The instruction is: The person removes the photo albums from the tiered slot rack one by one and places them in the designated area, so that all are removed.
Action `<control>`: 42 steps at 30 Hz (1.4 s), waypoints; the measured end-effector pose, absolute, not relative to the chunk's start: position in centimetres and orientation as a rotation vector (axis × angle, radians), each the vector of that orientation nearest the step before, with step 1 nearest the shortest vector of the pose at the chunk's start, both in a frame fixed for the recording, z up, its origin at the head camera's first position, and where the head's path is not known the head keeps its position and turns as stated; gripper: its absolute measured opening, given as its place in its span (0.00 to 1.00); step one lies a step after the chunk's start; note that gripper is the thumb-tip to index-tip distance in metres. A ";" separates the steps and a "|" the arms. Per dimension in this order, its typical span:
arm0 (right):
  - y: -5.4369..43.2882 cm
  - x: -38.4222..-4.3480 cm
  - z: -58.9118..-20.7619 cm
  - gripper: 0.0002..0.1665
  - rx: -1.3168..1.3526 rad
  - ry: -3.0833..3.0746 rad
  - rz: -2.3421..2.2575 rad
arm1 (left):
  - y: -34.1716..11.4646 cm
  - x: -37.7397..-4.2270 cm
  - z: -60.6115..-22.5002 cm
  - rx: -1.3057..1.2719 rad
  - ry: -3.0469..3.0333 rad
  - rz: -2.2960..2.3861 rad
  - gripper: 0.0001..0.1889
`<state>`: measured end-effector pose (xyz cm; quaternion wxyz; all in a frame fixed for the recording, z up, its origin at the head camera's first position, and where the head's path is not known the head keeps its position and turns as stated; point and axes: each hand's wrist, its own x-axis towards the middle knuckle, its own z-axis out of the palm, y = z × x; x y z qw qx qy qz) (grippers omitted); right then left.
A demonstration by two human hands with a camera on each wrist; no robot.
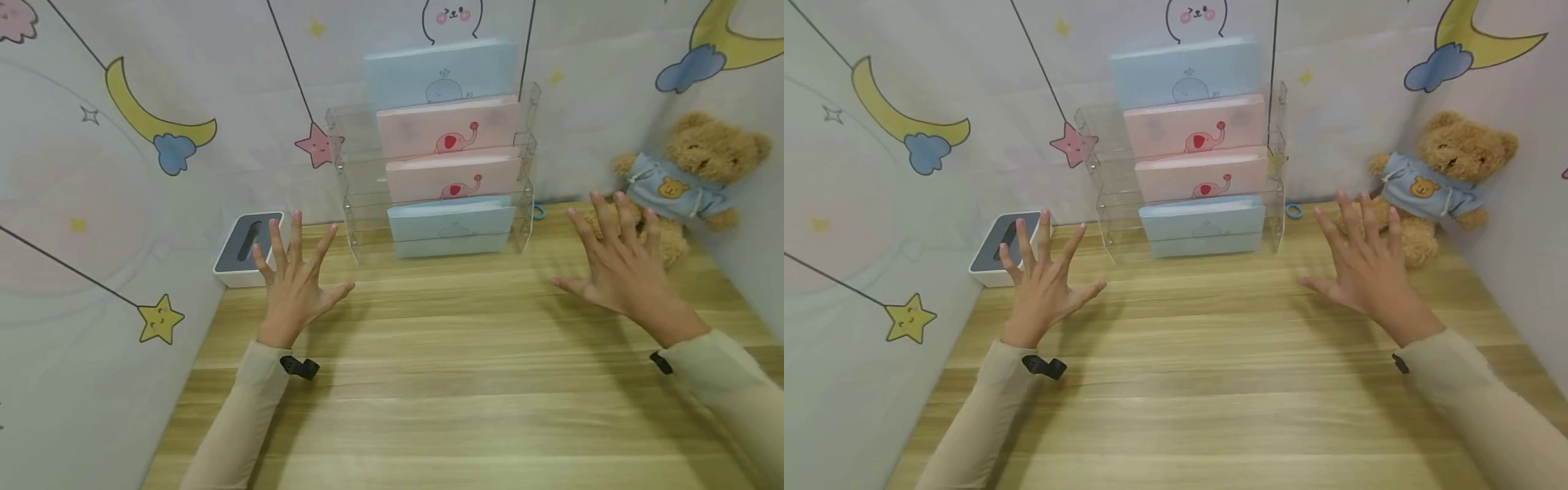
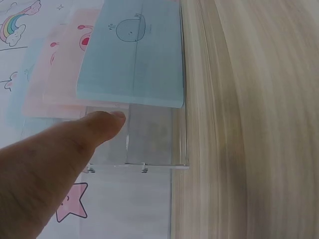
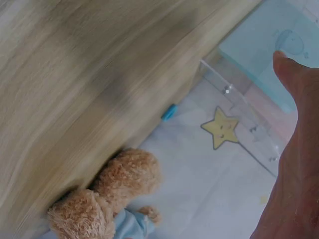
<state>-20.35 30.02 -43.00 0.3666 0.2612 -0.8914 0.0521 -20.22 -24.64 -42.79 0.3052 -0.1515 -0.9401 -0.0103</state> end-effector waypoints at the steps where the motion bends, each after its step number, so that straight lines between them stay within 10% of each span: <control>1: 30.0 -20.3 -42.9 0.68 0.670 -2.310 0.138 | -24.6 -20.2 -42.8 -0.397 -2.498 -0.032 0.65; 12: 29.5 -20.8 -41.3 0.75 0.578 -2.619 0.179 | -24.1 -20.6 -42.6 -0.394 -2.622 -0.215 0.68; 42: 22.5 -26.7 -39.8 0.36 0.683 -2.580 0.940 | -20.3 -29.3 -46.9 -0.505 -2.548 -1.136 0.45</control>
